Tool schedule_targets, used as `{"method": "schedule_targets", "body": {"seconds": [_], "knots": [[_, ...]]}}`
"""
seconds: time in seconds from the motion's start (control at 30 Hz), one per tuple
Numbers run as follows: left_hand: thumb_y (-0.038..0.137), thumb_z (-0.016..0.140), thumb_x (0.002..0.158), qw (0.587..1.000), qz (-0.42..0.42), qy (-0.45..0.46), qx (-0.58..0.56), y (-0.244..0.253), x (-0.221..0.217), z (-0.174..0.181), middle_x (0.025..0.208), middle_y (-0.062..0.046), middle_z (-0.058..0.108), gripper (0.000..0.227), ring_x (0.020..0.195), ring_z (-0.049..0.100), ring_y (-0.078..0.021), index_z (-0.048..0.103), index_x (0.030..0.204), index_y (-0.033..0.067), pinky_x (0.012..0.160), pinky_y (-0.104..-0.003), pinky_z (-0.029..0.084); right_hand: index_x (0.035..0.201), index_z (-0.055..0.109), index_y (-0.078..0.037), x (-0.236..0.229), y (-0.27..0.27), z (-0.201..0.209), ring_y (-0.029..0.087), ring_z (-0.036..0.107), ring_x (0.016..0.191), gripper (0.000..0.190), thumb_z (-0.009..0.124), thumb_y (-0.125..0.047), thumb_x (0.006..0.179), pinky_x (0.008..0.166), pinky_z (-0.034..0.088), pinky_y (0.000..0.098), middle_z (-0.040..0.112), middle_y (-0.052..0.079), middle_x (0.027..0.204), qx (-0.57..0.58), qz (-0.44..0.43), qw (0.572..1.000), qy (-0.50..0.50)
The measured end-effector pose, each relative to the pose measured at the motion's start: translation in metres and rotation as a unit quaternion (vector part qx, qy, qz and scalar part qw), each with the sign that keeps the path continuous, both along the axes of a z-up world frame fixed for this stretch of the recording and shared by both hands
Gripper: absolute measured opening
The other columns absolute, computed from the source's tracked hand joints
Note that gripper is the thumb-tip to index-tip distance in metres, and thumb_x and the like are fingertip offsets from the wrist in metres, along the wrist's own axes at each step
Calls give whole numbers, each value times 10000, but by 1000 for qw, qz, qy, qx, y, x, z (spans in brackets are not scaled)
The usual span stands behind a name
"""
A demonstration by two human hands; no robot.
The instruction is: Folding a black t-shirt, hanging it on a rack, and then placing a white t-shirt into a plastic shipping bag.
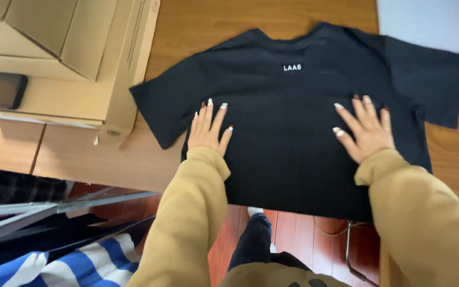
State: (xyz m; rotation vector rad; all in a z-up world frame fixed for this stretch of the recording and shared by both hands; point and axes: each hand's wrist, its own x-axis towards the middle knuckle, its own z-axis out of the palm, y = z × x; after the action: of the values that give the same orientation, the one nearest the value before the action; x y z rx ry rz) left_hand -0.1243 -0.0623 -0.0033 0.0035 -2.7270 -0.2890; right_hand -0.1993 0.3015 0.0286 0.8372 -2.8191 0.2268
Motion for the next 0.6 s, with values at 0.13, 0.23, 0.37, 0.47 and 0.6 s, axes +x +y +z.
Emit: {"method": "schedule_targets", "body": {"seconds": [0.13, 0.23, 0.37, 0.47, 0.6], "knots": [[408, 389, 893, 998, 38, -32, -23, -9, -22, -5, 1430, -75, 246, 517, 1307, 264, -197, 298, 1368, 224, 1072, -351, 194, 1399, 285, -213, -34, 32, -8, 337, 179, 1337, 578, 352, -405, 858, 998, 188, 562, 236, 166, 1453, 9, -57, 998, -1], [388, 341, 902, 996, 67, -62, -20, -8, -40, -9, 1443, -57, 201, 500, 1324, 201, -181, 279, 1371, 223, 1077, -350, 151, 1391, 206, -259, -42, 31, -4, 267, 68, 1348, 569, 257, -448, 856, 1057, 41, 452, 131, 142, 1459, 1, -137, 984, -111], [425, 410, 833, 990, 100, -85, -47, 15, -52, -6, 1437, -112, 161, 584, 1307, 143, -314, 278, 1359, 211, 1037, -490, 133, 1394, 210, -210, -51, 24, -10, 360, 100, 1326, 609, 268, -469, 846, 1017, 102, 549, 155, 205, 1437, 16, -153, 983, -99], [475, 460, 813, 988, 39, -142, -55, 47, -45, 41, 1443, -152, 95, 649, 1289, 51, -452, 232, 1368, 226, 999, -627, 60, 1398, 187, -250, -41, -7, 10, 378, 91, 1331, 605, 295, -475, 847, 1015, 127, 564, 156, 210, 1434, 62, -145, 981, -114], [529, 275, 884, 959, -105, -253, -71, 67, -60, 46, 1475, -79, -73, 614, 1294, -145, -452, 24, 1402, 315, 981, -662, -78, 1385, 152, -360, -33, -52, 30, 338, -30, 1350, 546, 289, -470, 868, 1039, 84, 544, 17, 122, 1479, 98, -10, 981, -168]]}}
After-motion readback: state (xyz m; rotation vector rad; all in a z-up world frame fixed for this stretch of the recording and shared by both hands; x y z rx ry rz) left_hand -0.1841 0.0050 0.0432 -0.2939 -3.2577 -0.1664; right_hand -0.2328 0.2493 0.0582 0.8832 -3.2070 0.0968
